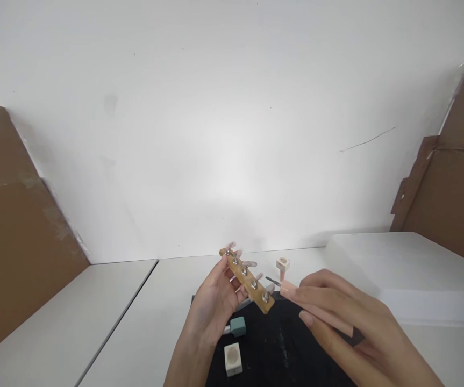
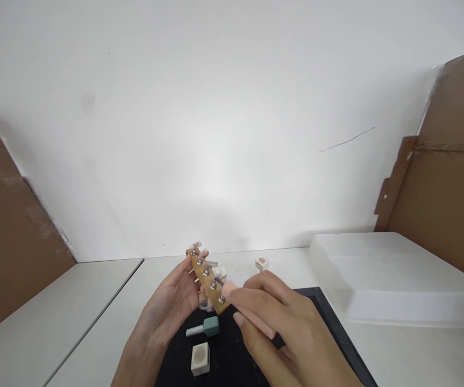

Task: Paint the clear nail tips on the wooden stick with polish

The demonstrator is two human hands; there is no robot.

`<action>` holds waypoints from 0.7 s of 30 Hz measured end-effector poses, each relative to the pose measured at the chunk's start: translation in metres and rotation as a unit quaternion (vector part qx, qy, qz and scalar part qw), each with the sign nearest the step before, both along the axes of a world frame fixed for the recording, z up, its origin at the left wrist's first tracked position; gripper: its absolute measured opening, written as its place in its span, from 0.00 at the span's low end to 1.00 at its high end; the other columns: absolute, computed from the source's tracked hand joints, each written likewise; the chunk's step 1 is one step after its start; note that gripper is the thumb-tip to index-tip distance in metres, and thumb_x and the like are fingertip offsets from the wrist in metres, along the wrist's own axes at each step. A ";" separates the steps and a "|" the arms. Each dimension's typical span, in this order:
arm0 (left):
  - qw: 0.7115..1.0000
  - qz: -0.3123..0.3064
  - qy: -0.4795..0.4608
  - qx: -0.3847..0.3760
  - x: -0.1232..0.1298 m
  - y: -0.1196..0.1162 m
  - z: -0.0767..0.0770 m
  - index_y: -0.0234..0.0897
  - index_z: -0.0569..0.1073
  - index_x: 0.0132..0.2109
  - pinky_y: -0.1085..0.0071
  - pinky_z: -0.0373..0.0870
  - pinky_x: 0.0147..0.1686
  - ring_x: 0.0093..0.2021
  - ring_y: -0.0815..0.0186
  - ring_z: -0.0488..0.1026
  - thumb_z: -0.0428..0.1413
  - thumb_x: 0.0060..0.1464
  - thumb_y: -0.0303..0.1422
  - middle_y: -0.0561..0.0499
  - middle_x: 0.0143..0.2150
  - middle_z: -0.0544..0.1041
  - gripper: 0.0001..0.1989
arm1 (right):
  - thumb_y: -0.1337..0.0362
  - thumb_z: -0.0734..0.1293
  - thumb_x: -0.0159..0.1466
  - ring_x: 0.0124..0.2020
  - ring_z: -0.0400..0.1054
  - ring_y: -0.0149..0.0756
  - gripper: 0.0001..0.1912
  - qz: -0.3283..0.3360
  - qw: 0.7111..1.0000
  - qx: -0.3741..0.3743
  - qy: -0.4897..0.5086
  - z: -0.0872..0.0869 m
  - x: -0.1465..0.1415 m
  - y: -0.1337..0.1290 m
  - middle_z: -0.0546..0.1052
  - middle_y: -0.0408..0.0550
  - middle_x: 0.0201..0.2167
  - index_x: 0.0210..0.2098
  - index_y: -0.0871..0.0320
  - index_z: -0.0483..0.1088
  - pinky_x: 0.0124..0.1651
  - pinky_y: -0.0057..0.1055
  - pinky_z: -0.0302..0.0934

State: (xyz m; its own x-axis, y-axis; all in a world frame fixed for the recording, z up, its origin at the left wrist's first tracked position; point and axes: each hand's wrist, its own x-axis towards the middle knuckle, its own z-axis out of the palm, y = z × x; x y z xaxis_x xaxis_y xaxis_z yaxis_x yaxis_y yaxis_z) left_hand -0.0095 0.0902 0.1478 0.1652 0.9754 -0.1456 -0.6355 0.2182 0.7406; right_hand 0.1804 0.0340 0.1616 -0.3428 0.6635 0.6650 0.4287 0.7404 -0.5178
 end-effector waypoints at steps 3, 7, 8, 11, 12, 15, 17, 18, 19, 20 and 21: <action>1.000 -0.007 0.002 -0.001 -0.001 0.002 -0.003 0.40 0.67 0.46 0.65 0.69 0.39 0.37 0.65 0.71 0.48 0.56 0.37 0.50 0.40 0.70 0.12 | 0.67 0.60 0.62 0.30 0.69 0.38 0.13 -0.021 0.999 -0.030 0.025 -0.003 -0.001 0.004 0.72 0.46 0.27 0.45 0.51 0.68 0.31 0.29 0.65; 0.999 -0.029 0.008 0.016 -0.003 0.001 -0.004 0.44 0.65 0.49 0.59 0.69 0.41 0.39 0.61 0.71 0.50 0.54 0.39 0.51 0.39 0.69 0.15 | 0.63 0.60 0.63 0.32 0.68 0.38 0.09 -0.015 0.990 -0.084 0.109 -0.006 -0.001 0.012 0.72 0.46 0.29 0.41 0.50 0.70 0.34 0.30 0.64; 0.999 -0.032 0.012 0.019 -0.003 0.000 -0.003 0.44 0.65 0.49 0.60 0.70 0.41 0.38 0.62 0.71 0.50 0.54 0.40 0.51 0.38 0.69 0.15 | 0.63 0.61 0.63 0.33 0.67 0.37 0.08 -0.005 0.986 -0.096 0.138 -0.008 -0.001 0.016 0.71 0.45 0.29 0.39 0.50 0.70 0.35 0.30 0.64; 0.998 -0.051 0.036 0.004 -0.001 -0.003 -0.001 0.43 0.66 0.48 0.68 0.71 0.31 0.30 0.68 0.70 0.50 0.52 0.44 0.54 0.31 0.67 0.17 | 0.60 0.63 0.61 0.35 0.66 0.37 0.06 0.036 0.967 -0.122 0.221 -0.017 -0.003 0.028 0.71 0.45 0.30 0.32 0.52 0.71 0.39 0.31 0.62; 0.997 -0.064 0.046 -0.009 -0.001 -0.004 -0.001 0.43 0.66 0.47 0.71 0.70 0.26 0.27 0.70 0.69 0.50 0.51 0.46 0.55 0.29 0.66 0.18 | 0.58 0.62 0.62 0.32 0.65 0.36 0.09 0.056 0.961 -0.125 0.239 -0.020 -0.004 0.032 0.70 0.45 0.29 0.29 0.53 0.71 0.38 0.31 0.61; 0.991 -0.101 0.064 -0.058 0.002 -0.006 0.000 0.43 0.67 0.45 0.79 0.59 0.13 0.18 0.75 0.63 0.51 0.48 0.50 0.57 0.25 0.63 0.21 | 0.54 0.59 0.63 0.27 0.61 0.34 0.16 0.094 0.945 -0.148 0.275 -0.028 -0.011 0.042 0.65 0.43 0.23 0.26 0.55 0.69 0.33 0.32 0.57; 0.987 -0.117 0.070 -0.084 0.003 -0.006 0.001 0.42 0.68 0.44 0.81 0.53 0.09 0.16 0.77 0.60 0.51 0.47 0.50 0.58 0.24 0.62 0.21 | 0.53 0.58 0.63 0.27 0.60 0.35 0.18 0.110 0.939 -0.146 0.291 -0.030 -0.017 0.043 0.63 0.43 0.22 0.24 0.56 0.68 0.32 0.32 0.55; 0.986 -0.119 0.074 -0.092 0.004 -0.007 0.001 0.42 0.68 0.44 0.82 0.51 0.09 0.15 0.77 0.59 0.51 0.47 0.50 0.58 0.24 0.62 0.21 | 0.53 0.58 0.63 0.27 0.59 0.35 0.19 0.116 0.937 -0.142 0.296 -0.030 -0.019 0.042 0.62 0.43 0.22 0.23 0.56 0.68 0.32 0.32 0.55; 0.986 -0.116 0.078 -0.094 0.004 -0.007 0.002 0.41 0.69 0.43 0.82 0.50 0.08 0.15 0.78 0.58 0.51 0.48 0.50 0.58 0.23 0.62 0.21 | 0.53 0.58 0.64 0.27 0.59 0.35 0.19 0.122 0.937 -0.135 0.299 -0.030 -0.021 0.041 0.61 0.42 0.22 0.23 0.56 0.68 0.32 0.33 0.54; 0.987 -0.108 0.078 -0.088 0.005 -0.007 0.003 0.40 0.69 0.42 0.83 0.50 0.08 0.14 0.79 0.56 0.51 0.49 0.49 0.58 0.23 0.63 0.20 | 0.53 0.57 0.64 0.27 0.58 0.35 0.19 0.129 0.938 -0.128 0.297 -0.029 -0.023 0.039 0.61 0.42 0.22 0.23 0.56 0.68 0.33 0.33 0.54; 0.989 -0.097 0.076 -0.077 0.006 -0.007 0.004 0.38 0.70 0.42 0.83 0.51 0.09 0.14 0.80 0.55 0.50 0.50 0.48 0.58 0.23 0.63 0.20 | 0.53 0.57 0.64 0.27 0.58 0.36 0.19 0.135 0.940 -0.120 0.291 -0.029 -0.024 0.037 0.61 0.42 0.21 0.23 0.56 0.68 0.33 0.33 0.54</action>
State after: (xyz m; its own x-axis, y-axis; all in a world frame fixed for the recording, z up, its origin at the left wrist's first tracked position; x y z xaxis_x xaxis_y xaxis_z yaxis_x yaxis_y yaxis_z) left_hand -0.0032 0.0830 0.1514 0.3114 0.8920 -0.3276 -0.4540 0.4425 0.7733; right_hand 0.1559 0.0706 0.1329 -0.1449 0.7600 0.6335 -0.1648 0.6128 -0.7729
